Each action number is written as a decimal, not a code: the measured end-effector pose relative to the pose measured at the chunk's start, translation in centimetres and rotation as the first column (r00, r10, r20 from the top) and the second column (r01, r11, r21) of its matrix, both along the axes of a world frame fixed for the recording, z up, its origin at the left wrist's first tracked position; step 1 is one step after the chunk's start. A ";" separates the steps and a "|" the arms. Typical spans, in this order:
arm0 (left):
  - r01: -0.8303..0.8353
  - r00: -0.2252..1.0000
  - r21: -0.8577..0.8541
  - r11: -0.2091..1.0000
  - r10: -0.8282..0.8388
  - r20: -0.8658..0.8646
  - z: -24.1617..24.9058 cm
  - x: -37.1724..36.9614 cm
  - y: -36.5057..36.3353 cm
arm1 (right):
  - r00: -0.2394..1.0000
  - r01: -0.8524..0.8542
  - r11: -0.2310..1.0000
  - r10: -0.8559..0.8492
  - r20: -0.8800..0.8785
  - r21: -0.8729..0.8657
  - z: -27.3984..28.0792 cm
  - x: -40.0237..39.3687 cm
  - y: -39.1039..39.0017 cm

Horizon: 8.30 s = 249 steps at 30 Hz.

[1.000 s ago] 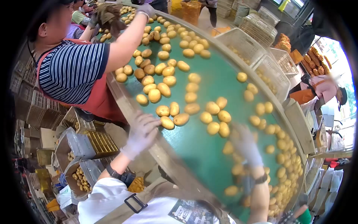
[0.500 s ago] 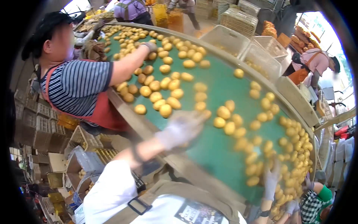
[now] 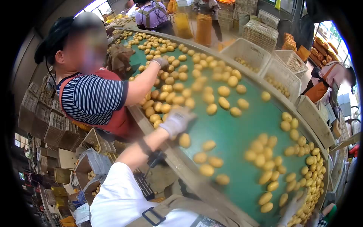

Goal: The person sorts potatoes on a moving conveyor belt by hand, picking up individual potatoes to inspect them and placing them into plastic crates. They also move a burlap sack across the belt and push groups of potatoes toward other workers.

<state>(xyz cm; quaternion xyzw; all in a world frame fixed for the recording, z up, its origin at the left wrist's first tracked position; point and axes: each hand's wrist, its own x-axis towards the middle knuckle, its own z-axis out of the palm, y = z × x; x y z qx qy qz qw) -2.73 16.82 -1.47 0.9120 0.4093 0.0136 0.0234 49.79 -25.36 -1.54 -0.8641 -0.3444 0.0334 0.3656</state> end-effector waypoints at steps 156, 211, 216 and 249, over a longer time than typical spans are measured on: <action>0.409 0.415 0.145 0.901 -0.325 0.850 11.0 18.9 -17.1 | 0.255 -0.095 0.656 0.744 -0.618 0.749 5.5 -17.5 15.6; -0.154 0.962 0.073 0.985 0.133 0.238 4.2 0.5 -10.2 | 0.885 -0.240 0.911 0.348 0.309 -0.336 -2.3 4.5 29.5; -0.028 0.924 0.037 0.999 0.012 0.383 4.8 4.6 -11.5 | 0.924 -0.356 0.899 0.380 0.051 -0.254 -1.4 1.9 27.2; -0.177 0.680 -0.045 0.983 0.155 0.716 6.4 4.3 -13.1 | 0.557 -0.409 0.586 0.767 -0.318 0.699 6.6 -19.8 17.7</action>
